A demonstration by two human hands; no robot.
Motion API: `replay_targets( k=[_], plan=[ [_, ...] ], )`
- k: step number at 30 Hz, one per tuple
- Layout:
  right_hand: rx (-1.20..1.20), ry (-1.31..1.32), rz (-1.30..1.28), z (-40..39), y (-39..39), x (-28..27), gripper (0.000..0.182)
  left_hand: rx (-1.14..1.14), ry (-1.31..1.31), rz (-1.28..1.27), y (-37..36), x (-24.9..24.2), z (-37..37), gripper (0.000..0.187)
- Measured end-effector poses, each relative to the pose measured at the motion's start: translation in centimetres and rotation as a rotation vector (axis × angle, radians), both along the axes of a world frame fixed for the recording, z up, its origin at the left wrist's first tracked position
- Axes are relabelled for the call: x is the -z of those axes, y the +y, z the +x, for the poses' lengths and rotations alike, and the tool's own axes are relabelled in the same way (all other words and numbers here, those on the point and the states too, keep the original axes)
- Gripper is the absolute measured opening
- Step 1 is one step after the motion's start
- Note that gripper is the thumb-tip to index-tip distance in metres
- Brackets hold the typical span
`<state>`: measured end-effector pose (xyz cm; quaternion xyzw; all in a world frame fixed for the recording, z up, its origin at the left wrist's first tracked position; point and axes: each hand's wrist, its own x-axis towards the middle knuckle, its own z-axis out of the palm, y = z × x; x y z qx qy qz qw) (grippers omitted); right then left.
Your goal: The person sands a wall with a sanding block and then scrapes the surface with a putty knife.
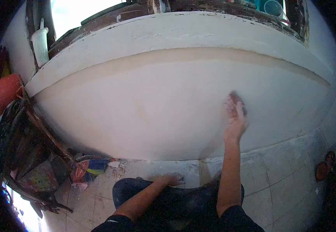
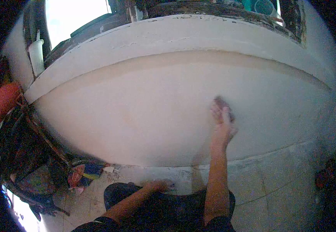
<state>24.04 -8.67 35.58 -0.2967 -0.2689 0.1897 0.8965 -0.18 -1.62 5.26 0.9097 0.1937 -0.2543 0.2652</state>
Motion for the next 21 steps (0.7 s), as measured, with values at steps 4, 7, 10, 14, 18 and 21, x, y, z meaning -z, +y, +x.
replay_targets(
  k=[4,7,10,14,18,21],
  plan=[
    [0.020,0.032,0.069,0.2,-0.1,0.5,0.033,0.038,-0.043,0.006,0.1,2.0,0.4,0.064],
    [-0.191,-0.105,-0.123,-3.2,1.6,1.2,0.033,0.090,-0.032,0.072,0.2,2.2,0.0,0.064],
    [-0.298,-0.207,-0.197,-5.6,2.6,2.1,0.029,0.073,-0.041,0.083,-1.2,-2.8,-1.2,0.064],
    [-0.105,-0.038,-0.227,-4.1,1.2,0.0,0.031,0.114,-0.134,0.143,1.7,9.6,0.3,0.064],
    [0.012,0.074,0.066,1.4,-0.8,-0.5,0.037,0.130,-0.020,-0.036,2.1,7.2,0.6,0.063],
    [-0.044,0.055,0.048,0.2,0.3,1.0,0.038,0.061,-0.012,0.057,1.1,4.2,0.0,0.060]
  ],
)
